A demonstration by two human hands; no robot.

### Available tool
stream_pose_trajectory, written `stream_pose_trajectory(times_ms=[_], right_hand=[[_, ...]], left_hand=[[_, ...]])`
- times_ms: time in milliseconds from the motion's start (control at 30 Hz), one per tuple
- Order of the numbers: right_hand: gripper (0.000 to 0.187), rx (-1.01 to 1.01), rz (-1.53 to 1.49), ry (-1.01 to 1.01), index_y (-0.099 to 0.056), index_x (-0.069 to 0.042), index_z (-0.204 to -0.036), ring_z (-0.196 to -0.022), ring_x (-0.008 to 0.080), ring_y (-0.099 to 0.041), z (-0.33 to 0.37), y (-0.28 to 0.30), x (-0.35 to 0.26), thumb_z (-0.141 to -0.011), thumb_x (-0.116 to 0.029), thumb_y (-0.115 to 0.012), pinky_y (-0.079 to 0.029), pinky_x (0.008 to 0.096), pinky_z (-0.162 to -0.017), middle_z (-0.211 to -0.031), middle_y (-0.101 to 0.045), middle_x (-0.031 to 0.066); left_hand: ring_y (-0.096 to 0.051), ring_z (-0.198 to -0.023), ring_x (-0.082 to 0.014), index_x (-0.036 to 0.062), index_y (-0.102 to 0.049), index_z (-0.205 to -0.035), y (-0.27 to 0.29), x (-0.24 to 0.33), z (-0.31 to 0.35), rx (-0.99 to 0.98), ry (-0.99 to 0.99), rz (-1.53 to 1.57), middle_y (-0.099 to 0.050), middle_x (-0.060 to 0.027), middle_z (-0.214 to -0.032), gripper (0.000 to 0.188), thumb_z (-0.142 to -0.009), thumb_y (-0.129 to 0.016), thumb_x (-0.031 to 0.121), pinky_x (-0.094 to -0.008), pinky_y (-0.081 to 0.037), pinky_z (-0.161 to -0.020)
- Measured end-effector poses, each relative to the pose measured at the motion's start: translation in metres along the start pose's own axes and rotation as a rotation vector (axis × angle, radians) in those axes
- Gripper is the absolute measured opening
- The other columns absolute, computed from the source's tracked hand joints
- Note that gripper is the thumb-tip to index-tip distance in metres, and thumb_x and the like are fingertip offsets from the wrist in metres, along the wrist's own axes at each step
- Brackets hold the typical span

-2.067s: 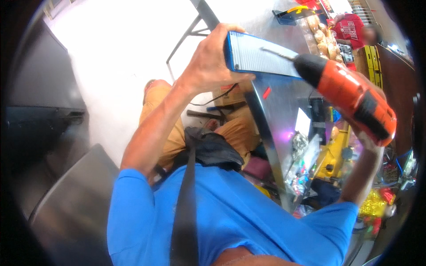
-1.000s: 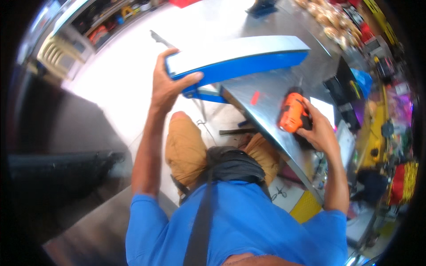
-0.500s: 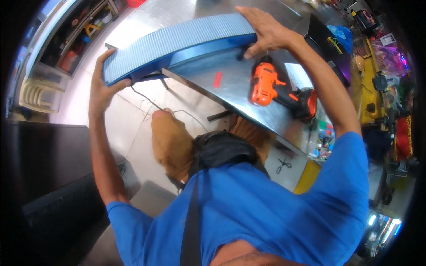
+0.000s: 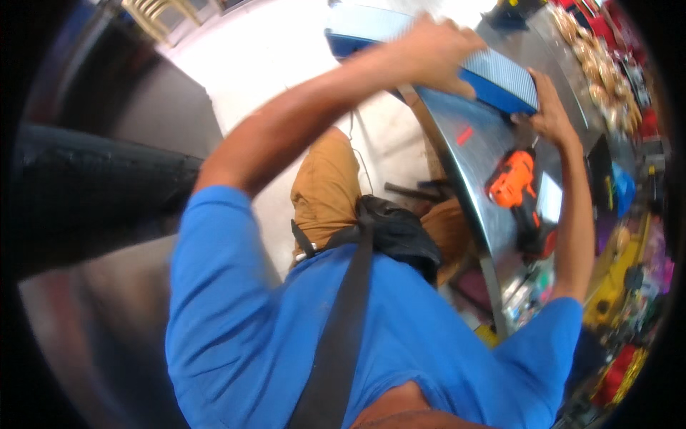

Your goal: The person uses a cordless drill to drive screws into a blue corrugated plastic sheet, securing it to a metal frame. They repeatedly select screws from a container, position the sheet, and use the drill to fasten it at multiple points.

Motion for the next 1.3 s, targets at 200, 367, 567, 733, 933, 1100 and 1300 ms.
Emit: stream_pose_trajectory(times_ms=[200,367,567,733,933,1100,1300], right_hand=[[0.104,-0.088,0.052,-0.083,-0.037,-0.009,-0.149,-0.133,0.0388,-0.045,-0.006,0.001,-0.009,-0.060,-0.018,-0.090,-0.036,0.0461,-0.114,-0.140,-0.050,0.0193],[0.108,-0.079,0.009,-0.081,-0.034,-0.010,-0.153,-0.134,0.0388,-0.044,-0.006,0.000,-0.014,-0.061,-0.016,-0.090,-0.036,0.0468,-0.114,-0.141,-0.049,0.0198],[0.103,-0.032,-0.184,-0.049,-0.040,-0.004,-0.149,-0.131,0.0358,-0.049,0.003,0.006,-0.009,-0.060,-0.024,-0.089,-0.038,0.0434,-0.112,-0.140,-0.052,0.0204],[0.098,0.080,-0.381,-0.271,-0.049,0.001,-0.139,-0.124,0.0312,-0.056,0.027,0.003,-0.007,-0.054,-0.028,-0.090,-0.042,0.0405,-0.108,-0.132,-0.059,0.0189],[0.108,0.192,-0.302,-0.192,-0.040,0.001,-0.147,-0.133,0.0384,-0.049,0.033,-0.002,-0.014,-0.057,-0.033,-0.088,-0.036,0.0426,-0.115,-0.142,-0.051,0.0254],[0.097,0.064,-0.842,-0.323,-0.050,0.004,-0.139,-0.119,0.0284,-0.059,0.049,-0.024,0.011,-0.066,-0.044,-0.091,-0.046,0.0354,-0.104,-0.126,-0.061,0.0223],[0.083,-0.094,-1.018,-0.316,-0.056,0.006,-0.132,-0.108,0.0218,-0.062,0.056,-0.038,-0.001,-0.073,-0.042,-0.087,-0.049,0.0301,-0.097,-0.115,-0.065,0.0159]], left_hand=[[-0.051,-0.134,-0.0339,0.0361,-0.047,-0.149,-0.033,0.014,-0.028,-0.165,0.177,-0.103,-0.048,-0.0077,-0.153,0.076,-0.082,-0.076,0.053,-0.0654,-0.039,-0.106],[-0.051,-0.134,-0.0355,0.0367,-0.048,-0.148,-0.041,0.046,-0.047,-0.104,0.003,-0.088,-0.048,-0.0087,-0.152,0.071,-0.084,-0.076,0.044,-0.0642,-0.038,-0.109],[-0.053,-0.132,-0.0319,0.0385,-0.054,-0.143,-0.038,0.045,-0.047,-0.095,-0.077,-0.003,-0.052,-0.0080,-0.149,0.069,-0.080,-0.080,0.039,-0.0607,-0.040,-0.109],[-0.053,-0.132,-0.0289,0.0401,-0.055,-0.141,-0.038,0.037,-0.043,-0.162,-0.109,0.030,-0.054,-0.0081,-0.146,0.069,-0.078,-0.082,0.037,-0.0563,-0.040,-0.109],[-0.060,-0.125,-0.0333,0.0161,-0.053,-0.142,-0.050,0.038,-0.057,-0.229,-0.030,0.052,-0.064,-0.0173,-0.130,0.097,-0.061,-0.088,0.057,-0.0546,-0.046,-0.103],[-0.063,-0.119,-0.0323,0.0132,-0.055,-0.141,-0.050,0.049,-0.054,-0.115,-0.107,-0.078,-0.068,-0.0178,-0.122,0.092,-0.066,-0.086,0.056,-0.0497,-0.046,-0.102],[-0.065,-0.111,-0.0296,0.0107,-0.056,-0.139,-0.028,0.069,-0.032,-0.047,-0.102,0.003,-0.068,-0.0180,-0.116,0.091,-0.071,-0.079,0.067,-0.0465,-0.046,-0.098]])
Point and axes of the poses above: each hand's wrist, its own z-axis away from the middle knuckle, its own y-axis out of the back of the hand, x = y × z, the point moved 9 cm from there along -z, towards the middle knuckle
